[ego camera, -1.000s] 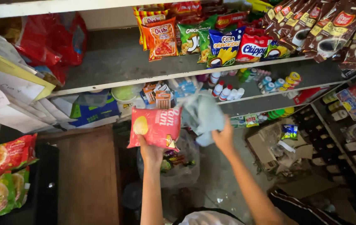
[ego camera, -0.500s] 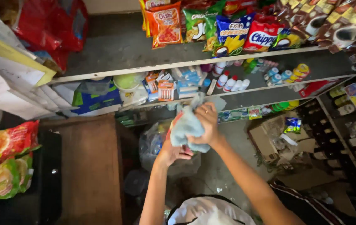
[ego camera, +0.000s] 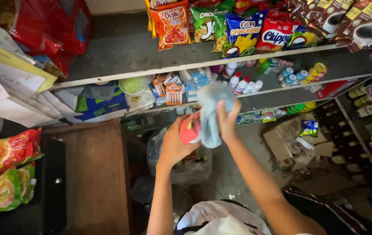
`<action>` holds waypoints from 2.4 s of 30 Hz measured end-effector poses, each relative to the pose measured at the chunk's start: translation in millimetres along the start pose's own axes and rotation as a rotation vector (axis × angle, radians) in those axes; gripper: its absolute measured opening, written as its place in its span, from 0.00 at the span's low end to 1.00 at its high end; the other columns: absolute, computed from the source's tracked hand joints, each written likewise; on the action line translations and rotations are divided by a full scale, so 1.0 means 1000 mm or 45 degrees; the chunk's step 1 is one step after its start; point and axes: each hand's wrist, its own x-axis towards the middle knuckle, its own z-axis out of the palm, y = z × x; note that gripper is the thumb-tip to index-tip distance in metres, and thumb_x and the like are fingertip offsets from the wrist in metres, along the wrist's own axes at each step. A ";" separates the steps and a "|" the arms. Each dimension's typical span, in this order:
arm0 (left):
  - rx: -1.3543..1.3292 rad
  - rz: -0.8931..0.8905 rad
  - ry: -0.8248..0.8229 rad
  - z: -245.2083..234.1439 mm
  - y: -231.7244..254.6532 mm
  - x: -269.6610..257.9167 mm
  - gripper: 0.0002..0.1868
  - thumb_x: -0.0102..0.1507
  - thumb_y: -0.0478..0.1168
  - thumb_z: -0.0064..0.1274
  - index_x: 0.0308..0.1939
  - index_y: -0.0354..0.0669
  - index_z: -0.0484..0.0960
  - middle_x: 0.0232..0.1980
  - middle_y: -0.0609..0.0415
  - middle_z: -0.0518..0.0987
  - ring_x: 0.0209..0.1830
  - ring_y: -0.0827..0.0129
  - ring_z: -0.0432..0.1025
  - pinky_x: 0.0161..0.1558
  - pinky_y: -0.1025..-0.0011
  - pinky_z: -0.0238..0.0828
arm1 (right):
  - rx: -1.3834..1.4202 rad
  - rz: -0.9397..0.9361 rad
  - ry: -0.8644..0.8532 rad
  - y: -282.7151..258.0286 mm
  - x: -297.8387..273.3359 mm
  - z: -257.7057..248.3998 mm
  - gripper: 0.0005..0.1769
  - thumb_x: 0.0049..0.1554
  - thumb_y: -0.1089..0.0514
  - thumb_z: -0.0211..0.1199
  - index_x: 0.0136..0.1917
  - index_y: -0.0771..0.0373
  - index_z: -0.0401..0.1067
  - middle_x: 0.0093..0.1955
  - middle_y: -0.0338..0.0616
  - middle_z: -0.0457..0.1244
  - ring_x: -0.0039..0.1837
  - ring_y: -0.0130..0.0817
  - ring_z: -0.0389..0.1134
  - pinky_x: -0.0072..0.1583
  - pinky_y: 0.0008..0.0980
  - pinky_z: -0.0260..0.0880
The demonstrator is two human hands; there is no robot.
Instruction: The recorder takes snack bags from a plastic bin, wipes them with a cloth, and organizes them onto the store shelves.
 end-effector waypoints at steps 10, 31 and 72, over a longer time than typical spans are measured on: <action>-0.791 -0.251 0.170 0.063 -0.118 -0.012 0.26 0.63 0.39 0.62 0.63 0.33 0.74 0.56 0.52 0.82 0.54 0.69 0.75 0.58 0.66 0.73 | 0.097 0.008 -0.084 -0.076 0.028 -0.007 0.43 0.59 0.42 0.64 0.78 0.62 0.52 0.77 0.54 0.52 0.77 0.48 0.53 0.75 0.49 0.54; -1.272 -0.191 1.487 -0.070 -0.071 -0.106 0.38 0.67 0.62 0.48 0.72 0.40 0.62 0.68 0.48 0.73 0.62 0.60 0.72 0.61 0.58 0.73 | -0.049 -0.151 -0.591 -0.075 -0.100 0.175 0.34 0.56 0.58 0.69 0.70 0.71 0.62 0.66 0.61 0.61 0.67 0.59 0.65 0.67 0.47 0.66; 0.420 0.138 0.973 -0.152 -0.274 0.339 0.45 0.47 0.49 0.74 0.62 0.36 0.70 0.57 0.35 0.76 0.57 0.37 0.69 0.58 0.46 0.65 | -0.411 -0.225 -0.524 0.086 0.239 0.374 0.30 0.53 0.46 0.71 0.62 0.65 0.71 0.52 0.59 0.70 0.52 0.53 0.73 0.58 0.45 0.72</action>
